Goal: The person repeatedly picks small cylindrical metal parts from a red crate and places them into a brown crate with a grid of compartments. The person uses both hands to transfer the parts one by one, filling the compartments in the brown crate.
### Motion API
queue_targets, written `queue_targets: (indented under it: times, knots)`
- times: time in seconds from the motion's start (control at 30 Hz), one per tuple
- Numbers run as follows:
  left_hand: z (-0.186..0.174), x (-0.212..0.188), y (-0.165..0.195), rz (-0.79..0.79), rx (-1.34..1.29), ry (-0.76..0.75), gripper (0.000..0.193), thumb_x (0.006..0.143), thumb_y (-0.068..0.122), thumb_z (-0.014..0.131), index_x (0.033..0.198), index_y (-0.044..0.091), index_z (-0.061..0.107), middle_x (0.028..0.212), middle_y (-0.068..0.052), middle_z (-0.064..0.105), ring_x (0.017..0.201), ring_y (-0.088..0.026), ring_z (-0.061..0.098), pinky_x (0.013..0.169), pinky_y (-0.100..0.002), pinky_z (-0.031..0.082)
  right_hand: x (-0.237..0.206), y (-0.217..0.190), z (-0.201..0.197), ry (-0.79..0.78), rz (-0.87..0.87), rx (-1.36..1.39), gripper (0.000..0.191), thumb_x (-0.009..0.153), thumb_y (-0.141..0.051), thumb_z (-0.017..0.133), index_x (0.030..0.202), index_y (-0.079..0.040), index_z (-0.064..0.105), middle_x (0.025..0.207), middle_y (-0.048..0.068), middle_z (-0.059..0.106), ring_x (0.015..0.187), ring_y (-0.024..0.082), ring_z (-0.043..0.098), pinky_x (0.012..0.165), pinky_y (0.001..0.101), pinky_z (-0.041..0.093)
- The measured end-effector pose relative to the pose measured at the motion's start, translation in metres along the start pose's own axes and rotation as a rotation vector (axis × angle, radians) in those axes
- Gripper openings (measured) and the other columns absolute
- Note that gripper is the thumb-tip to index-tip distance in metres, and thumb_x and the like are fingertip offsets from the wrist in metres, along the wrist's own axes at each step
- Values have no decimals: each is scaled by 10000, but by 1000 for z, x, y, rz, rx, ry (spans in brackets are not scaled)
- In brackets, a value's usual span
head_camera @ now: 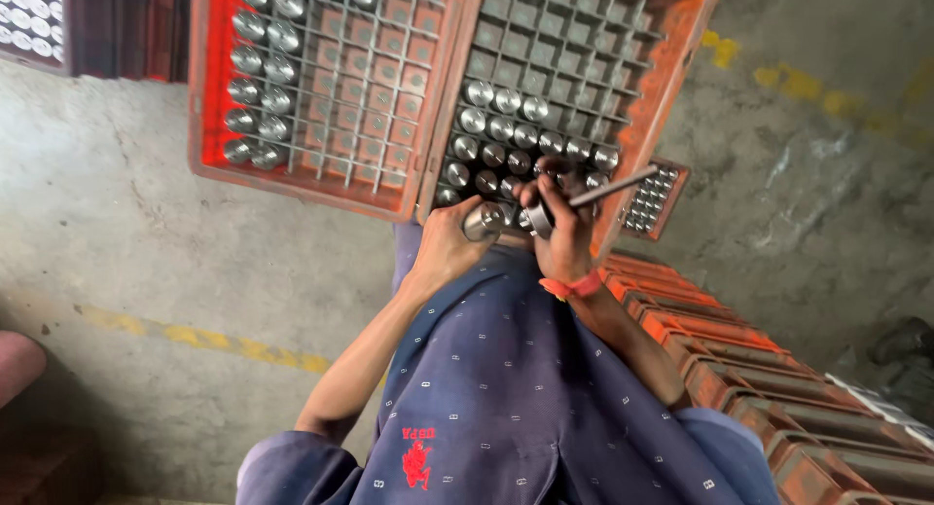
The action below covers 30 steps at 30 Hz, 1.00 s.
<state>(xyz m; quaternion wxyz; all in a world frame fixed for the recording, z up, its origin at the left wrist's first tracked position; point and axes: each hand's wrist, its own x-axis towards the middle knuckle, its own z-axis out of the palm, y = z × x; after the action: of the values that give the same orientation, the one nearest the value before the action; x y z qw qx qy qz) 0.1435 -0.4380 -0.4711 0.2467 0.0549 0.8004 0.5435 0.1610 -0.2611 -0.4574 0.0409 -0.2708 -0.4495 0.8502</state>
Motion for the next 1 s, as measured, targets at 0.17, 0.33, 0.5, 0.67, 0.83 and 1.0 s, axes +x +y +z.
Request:
queue_targets:
  times: [0.17, 0.33, 0.5, 0.67, 0.83, 1.0]
  knots:
    - [14, -7, 32, -21, 55, -121, 359, 744, 237, 788, 1039, 53, 699, 803, -206, 715, 787, -405, 707, 699, -473, 543, -10, -15, 9, -57, 30, -42, 154, 1045, -53, 587, 1196, -17, 588, 863, 43, 603, 818, 159, 627, 896, 373, 548]
    - [35, 2, 26, 49, 126, -286, 298, 713, 250, 778, 947, 74, 720, 812, -181, 743, 787, -395, 719, 726, -493, 547, -21, -20, -23, -275, -63, -218, 129, 1085, -81, 552, 1206, -38, 560, 819, 67, 651, 891, 169, 658, 925, 336, 535]
    - [57, 18, 13, 114, 114, -356, 474, 740, 383, 834, 1080, 79, 704, 830, -188, 737, 804, -397, 716, 713, -491, 549, -7, -4, -70, -146, -20, -64, 127, 1072, -88, 588, 1180, -22, 585, 809, 63, 648, 862, 177, 652, 902, 347, 545]
    - [65, 77, 0, 266, 313, -94, 648, 808, 400, 818, 1321, 64, 611, 950, -217, 716, 778, -420, 695, 669, -485, 544, 38, -15, -136, 251, -175, 336, 64, 1049, -63, 620, 1071, -3, 619, 858, 95, 667, 886, 240, 664, 928, 392, 564]
    - [73, 141, -14, 535, 587, 16, 623, 828, 27, 666, 1437, 88, 553, 1107, -215, 653, 877, -407, 704, 641, -449, 555, 37, -26, -181, 319, -317, 230, 185, 1000, -54, 618, 1173, -21, 675, 822, 84, 655, 832, 237, 661, 828, 381, 553]
    - [76, 147, -3, 518, 348, -1, 502, 870, -40, 629, 1349, 108, 637, 1121, -171, 706, 937, -368, 699, 779, -448, 562, 30, -3, -187, 334, -242, 329, 168, 1021, -34, 623, 1188, -24, 642, 867, 83, 666, 870, 235, 676, 860, 387, 582]
